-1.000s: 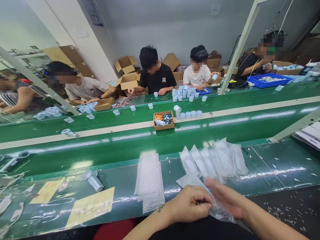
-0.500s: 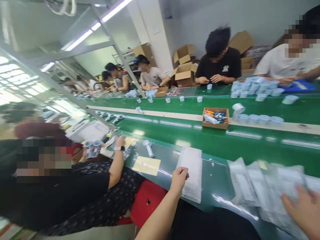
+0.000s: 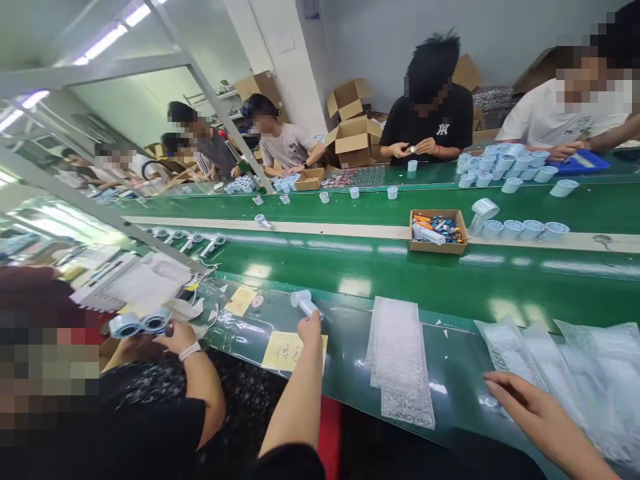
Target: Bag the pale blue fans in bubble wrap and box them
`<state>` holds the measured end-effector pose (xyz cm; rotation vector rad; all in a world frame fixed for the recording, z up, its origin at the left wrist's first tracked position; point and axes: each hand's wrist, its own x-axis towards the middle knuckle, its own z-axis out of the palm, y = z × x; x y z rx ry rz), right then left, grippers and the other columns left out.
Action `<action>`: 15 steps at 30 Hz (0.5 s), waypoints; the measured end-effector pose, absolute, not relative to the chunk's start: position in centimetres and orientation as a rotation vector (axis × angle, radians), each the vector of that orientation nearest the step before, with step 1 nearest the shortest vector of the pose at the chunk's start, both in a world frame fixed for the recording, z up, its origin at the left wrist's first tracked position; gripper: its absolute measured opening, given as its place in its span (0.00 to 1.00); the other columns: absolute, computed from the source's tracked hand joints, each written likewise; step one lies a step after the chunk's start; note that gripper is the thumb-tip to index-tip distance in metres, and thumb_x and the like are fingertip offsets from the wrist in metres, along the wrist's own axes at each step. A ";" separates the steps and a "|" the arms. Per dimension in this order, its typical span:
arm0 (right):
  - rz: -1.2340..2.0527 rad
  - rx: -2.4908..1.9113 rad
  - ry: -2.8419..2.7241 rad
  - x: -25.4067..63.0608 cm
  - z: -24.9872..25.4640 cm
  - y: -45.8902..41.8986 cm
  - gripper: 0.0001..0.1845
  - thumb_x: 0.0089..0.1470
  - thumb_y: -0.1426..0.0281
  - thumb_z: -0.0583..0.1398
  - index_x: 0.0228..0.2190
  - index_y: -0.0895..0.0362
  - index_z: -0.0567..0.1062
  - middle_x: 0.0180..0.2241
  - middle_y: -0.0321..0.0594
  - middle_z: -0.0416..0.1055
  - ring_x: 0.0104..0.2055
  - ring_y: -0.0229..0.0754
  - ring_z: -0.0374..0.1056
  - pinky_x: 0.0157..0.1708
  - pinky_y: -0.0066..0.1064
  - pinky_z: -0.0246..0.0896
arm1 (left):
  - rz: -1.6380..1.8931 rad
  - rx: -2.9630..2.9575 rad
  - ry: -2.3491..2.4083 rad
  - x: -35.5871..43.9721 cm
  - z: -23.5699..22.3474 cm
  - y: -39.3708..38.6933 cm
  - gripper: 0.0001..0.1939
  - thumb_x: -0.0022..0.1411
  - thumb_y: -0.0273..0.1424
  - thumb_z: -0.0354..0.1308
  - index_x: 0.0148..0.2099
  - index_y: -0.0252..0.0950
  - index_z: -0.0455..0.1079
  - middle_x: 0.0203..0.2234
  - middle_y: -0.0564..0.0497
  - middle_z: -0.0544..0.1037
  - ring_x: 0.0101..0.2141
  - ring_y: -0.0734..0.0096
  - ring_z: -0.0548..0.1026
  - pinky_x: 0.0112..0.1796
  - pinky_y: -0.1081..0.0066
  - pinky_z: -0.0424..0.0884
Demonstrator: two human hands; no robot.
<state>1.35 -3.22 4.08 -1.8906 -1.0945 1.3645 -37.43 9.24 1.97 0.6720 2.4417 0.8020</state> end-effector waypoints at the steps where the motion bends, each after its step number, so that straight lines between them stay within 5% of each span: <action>1: 1.479 -1.824 -0.914 -0.7 4.6 -2.6 0.21 0.38 0.55 0.66 0.33 0.54 0.77 0.36 0.45 0.76 0.40 0.51 0.71 0.36 0.34 0.69 | 0.831 0.695 2.368 -35.4 2.0 8.4 0.17 0.61 0.40 0.57 0.37 0.28 0.72 0.29 0.45 0.76 0.31 0.66 0.76 0.32 0.69 0.72; 5: 1.908 -1.373 -0.326 -7.0 6.0 0.7 0.20 0.48 0.59 0.65 0.41 0.55 0.73 0.43 0.44 0.74 0.45 0.47 0.71 0.42 0.34 0.68 | 0.886 0.779 2.003 -25.7 1.2 2.2 0.20 0.61 0.44 0.55 0.36 0.29 0.72 0.24 0.47 0.75 0.23 0.72 0.74 0.26 0.73 0.70; 7: 1.976 -1.269 -0.230 -8.3 5.9 1.8 0.15 0.53 0.60 0.62 0.39 0.57 0.73 0.40 0.43 0.75 0.42 0.45 0.73 0.41 0.32 0.69 | 0.817 1.001 1.536 -22.8 0.2 -0.9 0.25 0.65 0.47 0.46 0.39 0.29 0.72 0.24 0.47 0.75 0.23 0.71 0.73 0.25 0.71 0.70; 9: 1.929 -1.312 -0.172 -8.1 5.2 1.9 0.11 0.54 0.64 0.61 0.35 0.59 0.74 0.33 0.42 0.76 0.34 0.40 0.73 0.37 0.28 0.70 | 0.696 1.376 1.323 -22.3 -0.9 -2.6 0.23 0.63 0.47 0.49 0.43 0.32 0.72 0.30 0.45 0.76 0.31 0.66 0.75 0.32 0.66 0.72; 12: 1.807 -1.503 -0.197 -5.7 3.8 0.1 0.09 0.49 0.68 0.65 0.33 0.57 0.73 0.30 0.40 0.75 0.32 0.41 0.73 0.34 0.28 0.72 | 0.434 2.102 1.372 -24.7 -2.5 -2.5 0.17 0.53 0.36 0.63 0.45 0.34 0.72 0.43 0.39 0.74 0.44 0.51 0.71 0.42 0.54 0.70; 15: 1.802 -1.686 -0.659 -3.1 3.5 -2.2 0.11 0.49 0.58 0.64 0.34 0.49 0.74 0.33 0.42 0.74 0.38 0.49 0.74 0.34 0.38 0.74 | 0.278 2.405 1.417 -26.9 -3.3 -1.5 0.05 0.49 0.27 0.62 0.33 0.36 0.73 0.32 0.41 0.76 0.37 0.55 0.73 0.37 0.58 0.71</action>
